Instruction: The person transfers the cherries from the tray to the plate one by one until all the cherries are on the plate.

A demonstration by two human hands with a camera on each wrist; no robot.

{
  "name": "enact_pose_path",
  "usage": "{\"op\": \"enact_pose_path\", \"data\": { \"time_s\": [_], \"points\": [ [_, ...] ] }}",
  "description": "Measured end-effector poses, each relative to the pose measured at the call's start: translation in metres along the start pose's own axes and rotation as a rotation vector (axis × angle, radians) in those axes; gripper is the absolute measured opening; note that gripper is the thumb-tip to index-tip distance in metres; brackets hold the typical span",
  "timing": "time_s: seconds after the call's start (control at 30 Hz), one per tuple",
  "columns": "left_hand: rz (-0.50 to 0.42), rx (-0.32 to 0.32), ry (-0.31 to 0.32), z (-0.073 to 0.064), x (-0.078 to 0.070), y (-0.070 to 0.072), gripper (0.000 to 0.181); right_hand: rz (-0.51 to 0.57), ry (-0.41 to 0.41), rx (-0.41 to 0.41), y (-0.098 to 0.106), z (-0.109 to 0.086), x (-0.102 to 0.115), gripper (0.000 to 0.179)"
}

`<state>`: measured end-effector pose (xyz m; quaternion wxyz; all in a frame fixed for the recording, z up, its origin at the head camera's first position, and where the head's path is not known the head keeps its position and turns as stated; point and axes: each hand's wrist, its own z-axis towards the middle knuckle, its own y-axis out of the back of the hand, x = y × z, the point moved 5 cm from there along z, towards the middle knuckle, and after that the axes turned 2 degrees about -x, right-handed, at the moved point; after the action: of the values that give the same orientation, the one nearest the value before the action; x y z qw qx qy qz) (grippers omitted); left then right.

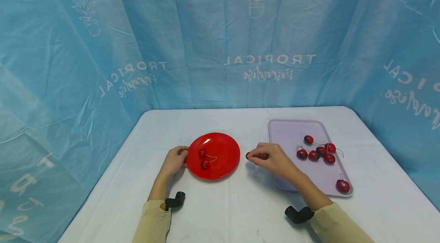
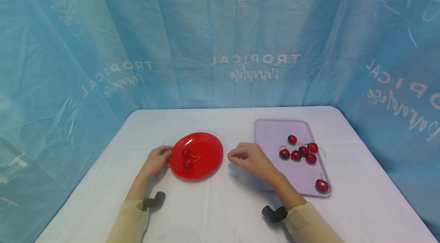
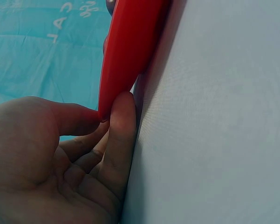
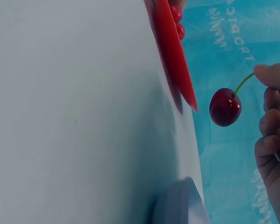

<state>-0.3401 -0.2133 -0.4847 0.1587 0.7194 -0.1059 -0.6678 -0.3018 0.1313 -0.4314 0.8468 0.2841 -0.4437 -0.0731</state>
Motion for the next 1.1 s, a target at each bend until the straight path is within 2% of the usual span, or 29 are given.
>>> {"op": "enact_pose_path", "data": {
  "time_s": [0.37, 0.73, 1.1],
  "points": [
    [0.005, -0.004, 0.005, -0.001, 0.000, 0.000, 0.030, -0.045, 0.047, 0.006, -0.016, 0.012, 0.002, 0.012],
    [0.008, -0.005, 0.002, 0.001, 0.001, 0.000, 0.031, -0.101, 0.132, 0.037, -0.042, 0.035, 0.017, 0.009],
    [0.005, 0.000, -0.003, 0.000, -0.001, 0.001, 0.031, -0.125, 0.133, 0.052, -0.060, 0.045, 0.020, 0.011]
  ]
}}
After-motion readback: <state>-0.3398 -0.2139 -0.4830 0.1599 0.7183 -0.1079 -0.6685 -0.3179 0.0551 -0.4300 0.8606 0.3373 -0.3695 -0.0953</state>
